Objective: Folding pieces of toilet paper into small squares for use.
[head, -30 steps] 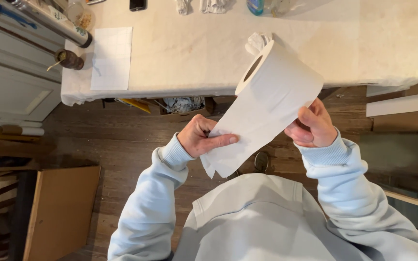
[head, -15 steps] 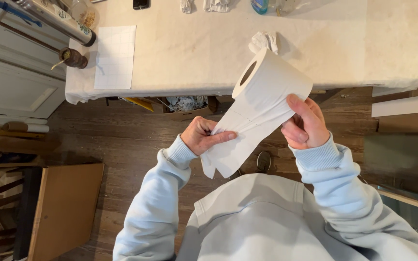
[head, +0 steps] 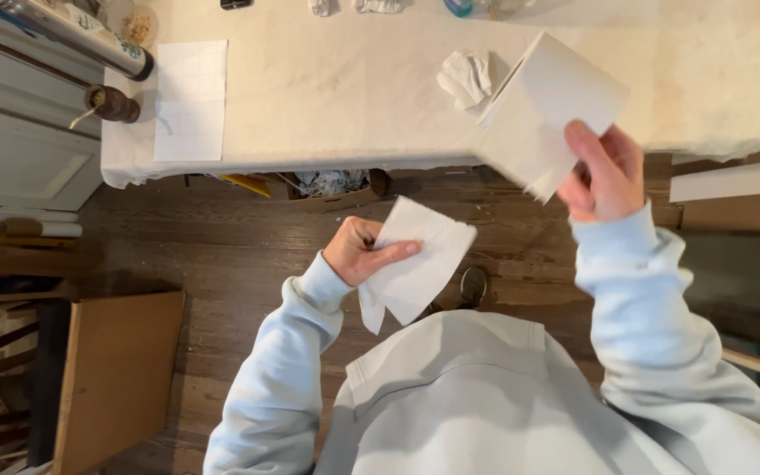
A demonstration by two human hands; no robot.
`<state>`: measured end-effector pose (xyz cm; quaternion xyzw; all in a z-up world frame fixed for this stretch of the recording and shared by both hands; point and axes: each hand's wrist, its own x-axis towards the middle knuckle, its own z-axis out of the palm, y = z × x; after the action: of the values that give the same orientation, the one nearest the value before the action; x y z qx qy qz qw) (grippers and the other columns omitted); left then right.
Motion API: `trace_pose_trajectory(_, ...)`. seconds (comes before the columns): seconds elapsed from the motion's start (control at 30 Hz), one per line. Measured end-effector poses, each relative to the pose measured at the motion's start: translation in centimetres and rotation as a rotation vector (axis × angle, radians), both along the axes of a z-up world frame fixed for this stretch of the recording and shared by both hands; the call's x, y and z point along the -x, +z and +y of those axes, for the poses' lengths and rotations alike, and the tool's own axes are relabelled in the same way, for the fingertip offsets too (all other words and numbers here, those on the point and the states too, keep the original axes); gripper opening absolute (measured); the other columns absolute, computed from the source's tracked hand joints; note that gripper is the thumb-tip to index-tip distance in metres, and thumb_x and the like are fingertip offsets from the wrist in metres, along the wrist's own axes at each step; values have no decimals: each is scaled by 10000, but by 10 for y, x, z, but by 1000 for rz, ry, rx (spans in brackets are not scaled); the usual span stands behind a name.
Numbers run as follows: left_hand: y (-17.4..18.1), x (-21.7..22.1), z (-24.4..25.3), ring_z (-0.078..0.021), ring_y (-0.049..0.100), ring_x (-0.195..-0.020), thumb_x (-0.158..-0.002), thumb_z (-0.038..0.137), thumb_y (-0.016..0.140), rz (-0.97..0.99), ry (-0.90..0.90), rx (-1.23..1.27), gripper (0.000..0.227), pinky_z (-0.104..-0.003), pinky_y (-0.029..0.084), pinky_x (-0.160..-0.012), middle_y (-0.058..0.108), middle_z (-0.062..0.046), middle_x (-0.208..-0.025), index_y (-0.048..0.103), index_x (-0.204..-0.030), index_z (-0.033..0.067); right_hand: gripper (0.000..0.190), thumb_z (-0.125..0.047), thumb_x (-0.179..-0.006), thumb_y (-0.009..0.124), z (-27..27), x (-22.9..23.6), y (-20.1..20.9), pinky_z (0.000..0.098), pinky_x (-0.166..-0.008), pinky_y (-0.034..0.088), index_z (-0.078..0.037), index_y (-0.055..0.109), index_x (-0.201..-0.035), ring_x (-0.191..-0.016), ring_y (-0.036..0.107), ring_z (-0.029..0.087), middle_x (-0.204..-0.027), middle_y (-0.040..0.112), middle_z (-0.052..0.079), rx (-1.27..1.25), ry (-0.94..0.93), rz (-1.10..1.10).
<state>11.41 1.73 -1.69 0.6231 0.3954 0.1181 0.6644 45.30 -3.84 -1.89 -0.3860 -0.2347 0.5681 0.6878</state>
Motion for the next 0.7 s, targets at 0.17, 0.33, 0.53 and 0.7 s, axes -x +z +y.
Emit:
trace_pose_trajectory(0.17, 20, 5, 0, -39, 695, -690, -945, 193, 740, -12, -9, -185, 196, -229, 556, -588, 799, -41, -792, 803, -1005, 17, 318, -215, -985, 735, 49, -102, -66, 226, -387, 372, 9, 673, -1201, -481, 494, 70, -872, 675, 38, 230, -103, -662)
trace_pose_trajectory(0.33, 35, 20, -11, -21, 639, -679, -963, 175, 732, -15, 114, -129, 191, -218, 510, -551, 768, -2, -761, 806, -998, 3, 417, -385, -971, 826, 99, -199, -187, 459, -788, 555, -4, 720, -1102, -773, 672, 345, -1008, 742, 196, 286, -37, -1750)
trace_pose_trajectory(0.53, 58, 37, -9, 9, 515, -598, -977, 188, 716, -5, 254, -161, 196, -212, 399, -491, 647, 66, -664, 804, -1020, 19, 353, -340, -883, 795, 141, -239, -275, 582, -792, 533, -58, 736, -1087, -995, 659, 440, -1039, 726, 220, 449, 117, -2045)
trace_pose_trajectory(0.7, 77, 54, -6, 4, 454, -523, -982, 171, 706, 84, 313, -269, 183, -214, 333, -443, 604, 57, -596, 814, -999, 25, 513, -310, -851, 943, 93, -132, -117, 442, -870, 581, -8, 681, -1172, -954, 697, 290, -1079, 738, 152, 139, -153, -1720)
